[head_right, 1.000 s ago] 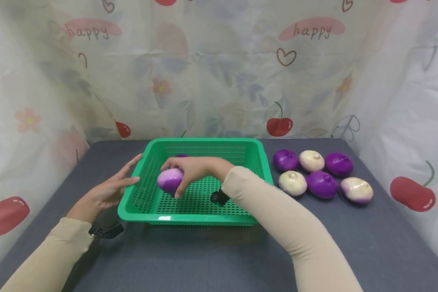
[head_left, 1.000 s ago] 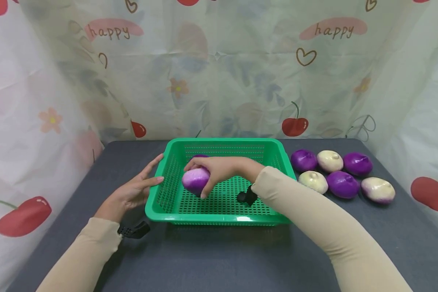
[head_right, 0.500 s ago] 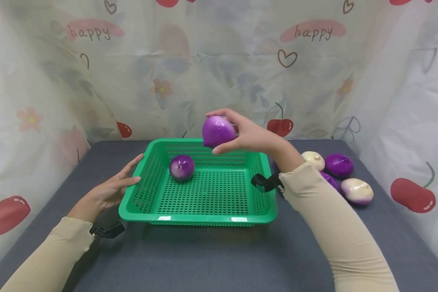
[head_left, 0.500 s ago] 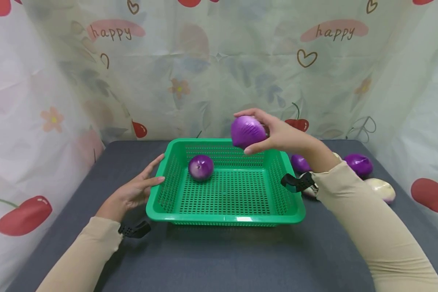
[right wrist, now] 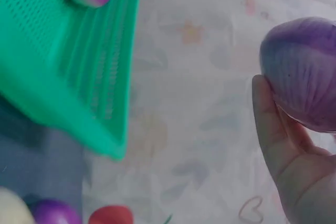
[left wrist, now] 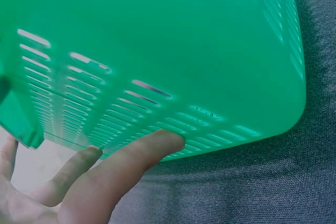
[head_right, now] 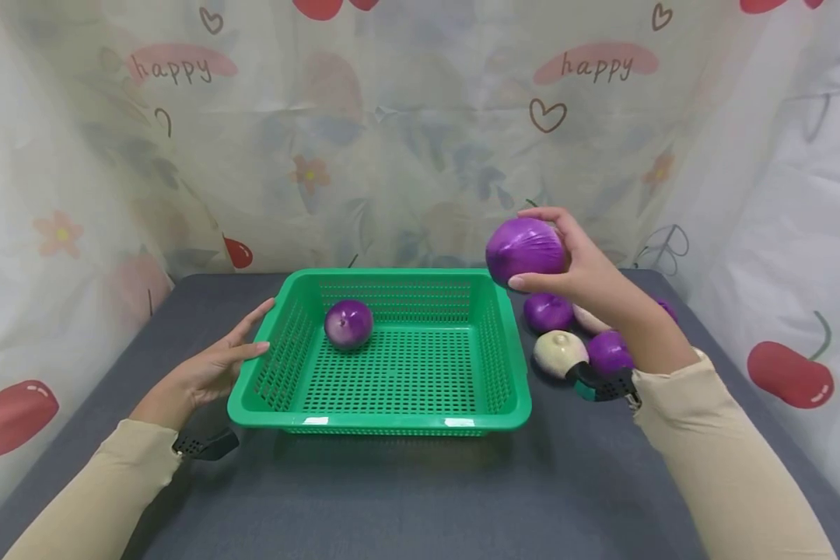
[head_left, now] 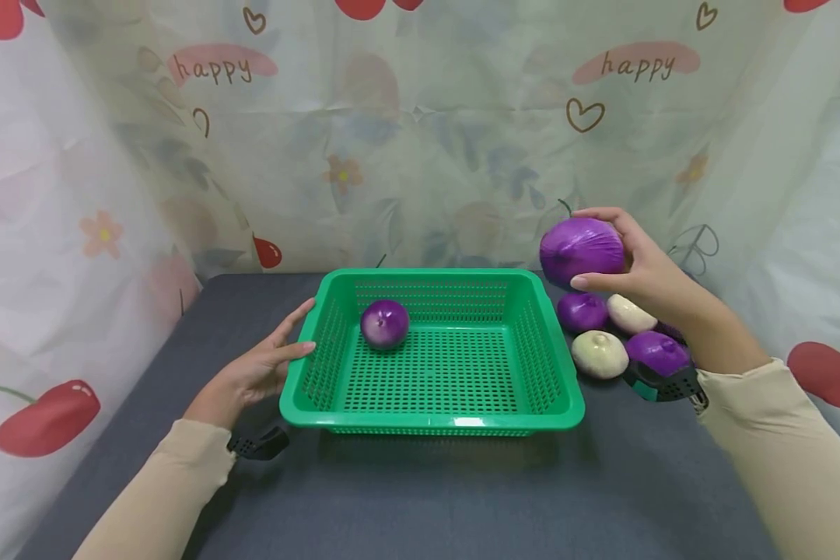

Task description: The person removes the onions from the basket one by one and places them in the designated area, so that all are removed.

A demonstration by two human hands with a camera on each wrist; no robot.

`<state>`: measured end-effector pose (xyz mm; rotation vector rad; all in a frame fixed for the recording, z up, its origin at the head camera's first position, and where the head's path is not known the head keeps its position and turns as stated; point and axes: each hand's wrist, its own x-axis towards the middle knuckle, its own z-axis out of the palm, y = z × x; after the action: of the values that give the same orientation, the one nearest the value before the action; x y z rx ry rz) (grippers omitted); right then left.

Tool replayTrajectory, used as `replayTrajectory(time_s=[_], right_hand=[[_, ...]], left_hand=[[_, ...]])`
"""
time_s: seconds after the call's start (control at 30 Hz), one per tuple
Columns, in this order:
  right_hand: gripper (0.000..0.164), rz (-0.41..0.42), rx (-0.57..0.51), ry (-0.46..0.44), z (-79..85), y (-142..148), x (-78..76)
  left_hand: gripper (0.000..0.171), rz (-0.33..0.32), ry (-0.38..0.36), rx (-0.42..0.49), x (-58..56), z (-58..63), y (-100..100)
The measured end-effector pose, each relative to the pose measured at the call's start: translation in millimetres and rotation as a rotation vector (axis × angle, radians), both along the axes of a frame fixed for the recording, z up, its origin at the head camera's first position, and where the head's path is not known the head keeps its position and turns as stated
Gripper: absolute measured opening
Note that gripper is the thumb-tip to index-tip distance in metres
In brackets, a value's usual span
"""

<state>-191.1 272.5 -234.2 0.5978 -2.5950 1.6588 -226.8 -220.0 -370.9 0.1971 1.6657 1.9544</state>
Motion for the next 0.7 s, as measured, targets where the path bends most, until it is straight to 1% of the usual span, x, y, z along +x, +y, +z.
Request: replayTrajectory(time_s=[0.13,0.23,0.3,0.37,0.47,0.53,0.7], right_hand=[[0.074,0.014,-0.049,0.029,-14.6,19.7,7.1],[0.068,-0.016,-0.06,-0.002,-27.3,31.1,13.7],[0.067,-0.056,-0.004,-0.01,-36.9,38.4,18.8],[0.07,-0.101,0.056,-0.024,-46.6,45.3,24.1],[0.077,-0.119,0.125,-0.008,-61.3,55.0,30.3],[0.08,-0.129,0.139,-0.012,-70.3,59.7,34.3],[0.081,-0.166,0.209,-0.024,-89.6,68.7,43.7]], left_hand=[[0.075,0.0,-0.004,0.006,0.4,0.0,-0.2],[0.076,0.0,-0.007,0.009,0.5,0.5,-0.3],[0.076,-0.004,-0.008,0.011,0.4,0.8,-0.2],[0.077,-0.008,-0.008,0.013,0.0,1.0,0.1],[0.078,-0.009,-0.007,0.014,-0.5,1.0,0.4],[0.078,-0.004,-0.009,0.014,-0.7,0.8,0.5],[0.078,0.001,-0.008,0.013,-0.2,0.9,0.8]])
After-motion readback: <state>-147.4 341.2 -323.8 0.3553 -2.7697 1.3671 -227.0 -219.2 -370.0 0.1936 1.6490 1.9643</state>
